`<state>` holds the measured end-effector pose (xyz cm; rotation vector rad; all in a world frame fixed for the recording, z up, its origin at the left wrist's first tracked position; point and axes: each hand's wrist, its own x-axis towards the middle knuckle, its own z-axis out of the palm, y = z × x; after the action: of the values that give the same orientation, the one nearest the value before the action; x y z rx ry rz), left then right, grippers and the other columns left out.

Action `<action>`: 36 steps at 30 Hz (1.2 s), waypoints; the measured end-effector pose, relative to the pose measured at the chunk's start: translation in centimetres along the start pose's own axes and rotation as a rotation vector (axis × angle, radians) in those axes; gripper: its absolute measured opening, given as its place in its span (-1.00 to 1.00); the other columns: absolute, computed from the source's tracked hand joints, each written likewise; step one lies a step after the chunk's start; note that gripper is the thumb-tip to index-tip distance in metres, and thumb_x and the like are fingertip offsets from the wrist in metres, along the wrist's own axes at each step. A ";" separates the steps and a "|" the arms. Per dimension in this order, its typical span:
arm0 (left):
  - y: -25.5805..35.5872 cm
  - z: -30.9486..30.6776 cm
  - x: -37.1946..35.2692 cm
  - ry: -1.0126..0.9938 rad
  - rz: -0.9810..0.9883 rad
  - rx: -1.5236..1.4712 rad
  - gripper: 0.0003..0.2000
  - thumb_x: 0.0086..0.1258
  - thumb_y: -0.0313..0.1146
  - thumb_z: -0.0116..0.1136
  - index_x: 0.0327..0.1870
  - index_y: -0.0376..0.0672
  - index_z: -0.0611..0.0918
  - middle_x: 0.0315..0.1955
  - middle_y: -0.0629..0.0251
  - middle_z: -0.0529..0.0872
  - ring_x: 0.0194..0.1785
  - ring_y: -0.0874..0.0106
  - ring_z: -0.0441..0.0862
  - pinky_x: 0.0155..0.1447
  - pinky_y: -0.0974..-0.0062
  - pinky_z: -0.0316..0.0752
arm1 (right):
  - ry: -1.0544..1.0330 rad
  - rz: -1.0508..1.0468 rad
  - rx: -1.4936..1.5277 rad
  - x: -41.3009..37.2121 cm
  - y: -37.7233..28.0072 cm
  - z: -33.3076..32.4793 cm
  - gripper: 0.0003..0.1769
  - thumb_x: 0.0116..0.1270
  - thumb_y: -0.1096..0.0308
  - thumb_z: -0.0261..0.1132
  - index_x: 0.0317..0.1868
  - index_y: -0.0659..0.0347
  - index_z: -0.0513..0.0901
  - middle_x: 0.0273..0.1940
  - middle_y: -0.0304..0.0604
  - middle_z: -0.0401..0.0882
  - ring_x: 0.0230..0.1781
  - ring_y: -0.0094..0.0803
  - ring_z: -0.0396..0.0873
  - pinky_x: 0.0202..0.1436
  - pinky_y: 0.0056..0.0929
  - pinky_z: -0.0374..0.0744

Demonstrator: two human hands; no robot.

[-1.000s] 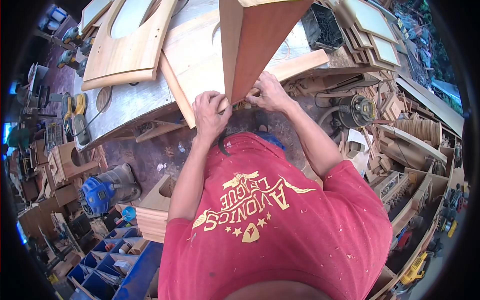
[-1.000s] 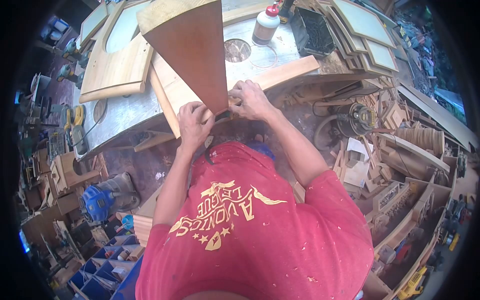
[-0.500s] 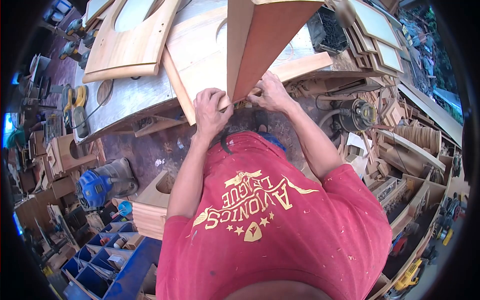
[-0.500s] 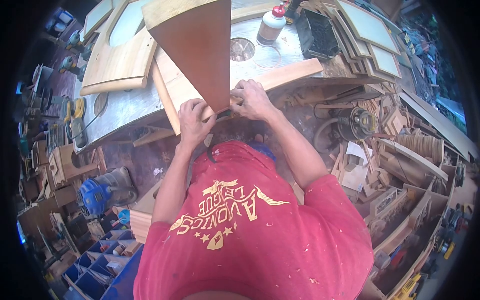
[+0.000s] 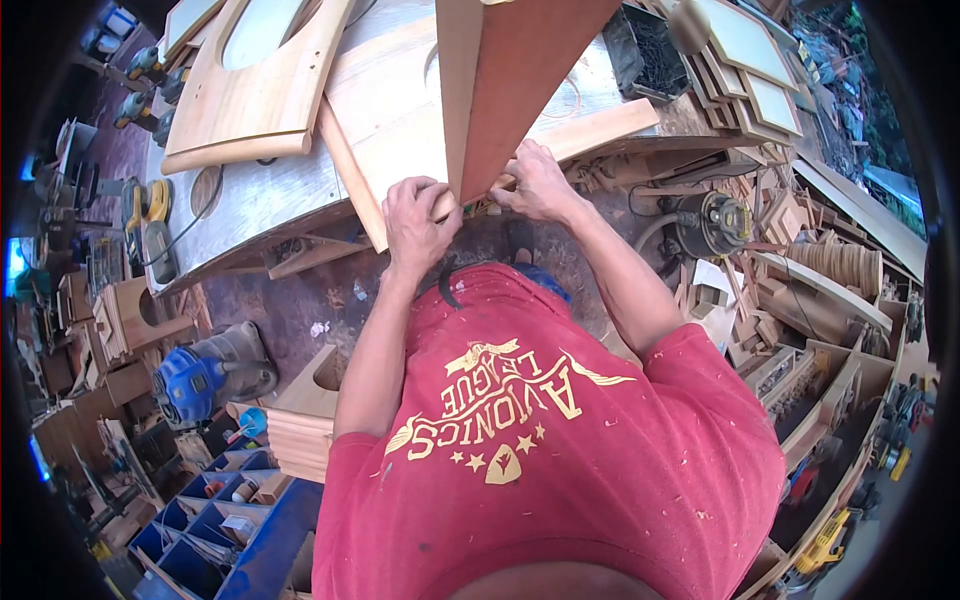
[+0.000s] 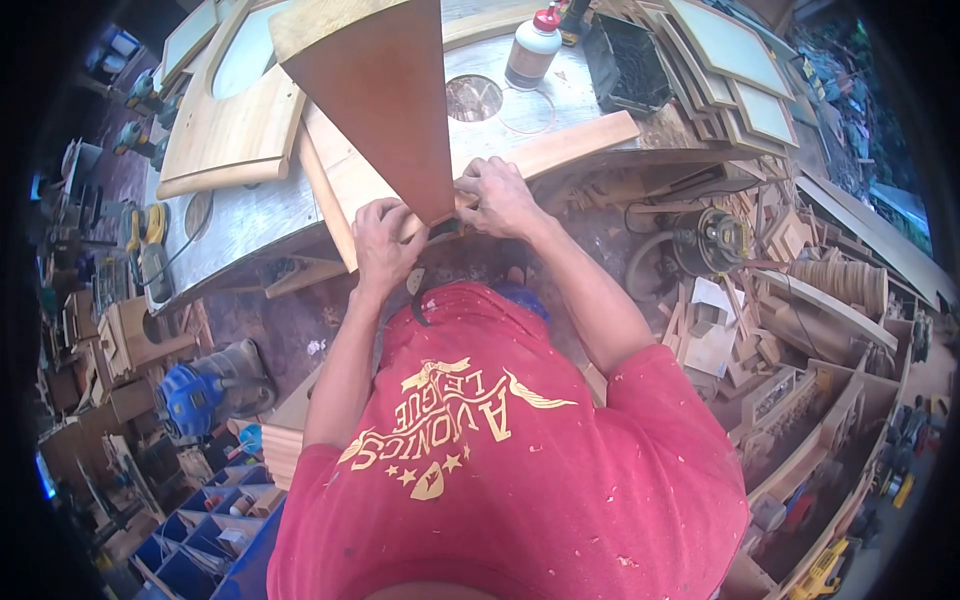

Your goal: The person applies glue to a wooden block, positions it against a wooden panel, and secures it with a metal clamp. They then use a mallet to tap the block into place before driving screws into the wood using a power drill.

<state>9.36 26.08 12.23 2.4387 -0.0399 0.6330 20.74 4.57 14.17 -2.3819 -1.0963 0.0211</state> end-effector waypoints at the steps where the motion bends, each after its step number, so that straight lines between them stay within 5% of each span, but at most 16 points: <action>1: 0.0 0.0 0.0 -0.003 -0.001 0.002 -0.69 0.10 -0.31 0.45 -0.11 -0.15 0.77 -0.05 0.23 0.67 0.12 0.14 0.55 0.24 0.14 0.41 | 0.000 0.001 -0.001 0.0 0.0 0.0 -0.57 0.20 0.07 0.48 0.04 0.07 0.78 -0.03 -0.11 0.60 0.06 -0.10 0.50 0.19 -0.11 0.45; 22: 0.2 -0.1 0.0 -0.011 -0.021 -0.004 -0.70 0.11 -0.31 0.47 -0.12 -0.16 0.78 -0.05 0.24 0.68 0.13 0.15 0.55 0.24 0.15 0.41 | -0.001 -0.009 -0.016 0.0 -0.2 -0.2 -0.59 0.23 0.11 0.47 0.06 0.05 0.78 -0.02 -0.15 0.59 0.05 -0.11 0.50 0.19 -0.10 0.46; 31: 0.4 -0.8 0.0 -0.071 0.003 -0.001 -0.59 0.06 -0.33 0.46 -0.02 -0.20 0.71 0.01 0.19 0.64 0.17 0.12 0.52 0.26 0.13 0.40 | 0.140 0.111 -0.133 -0.9 -3.2 0.5 -0.09 0.05 -0.13 0.55 0.37 0.13 0.54 0.00 -0.01 0.53 0.04 -0.05 0.45 0.18 -0.06 0.40; 36: 0.2 -0.8 -0.1 -0.087 0.020 -0.001 -0.57 0.06 -0.35 0.44 0.01 -0.21 0.70 0.03 0.19 0.62 0.18 0.11 0.51 0.28 0.12 0.40 | 0.240 0.192 -0.151 -1.0 -4.2 2.0 -0.01 0.06 -0.13 0.55 0.42 0.28 0.47 0.05 0.04 0.49 0.08 -0.05 0.41 0.22 -0.05 0.35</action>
<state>8.93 26.33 12.87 2.4663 -0.1006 0.5347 16.70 7.02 14.14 -2.5363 -0.7799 -0.2826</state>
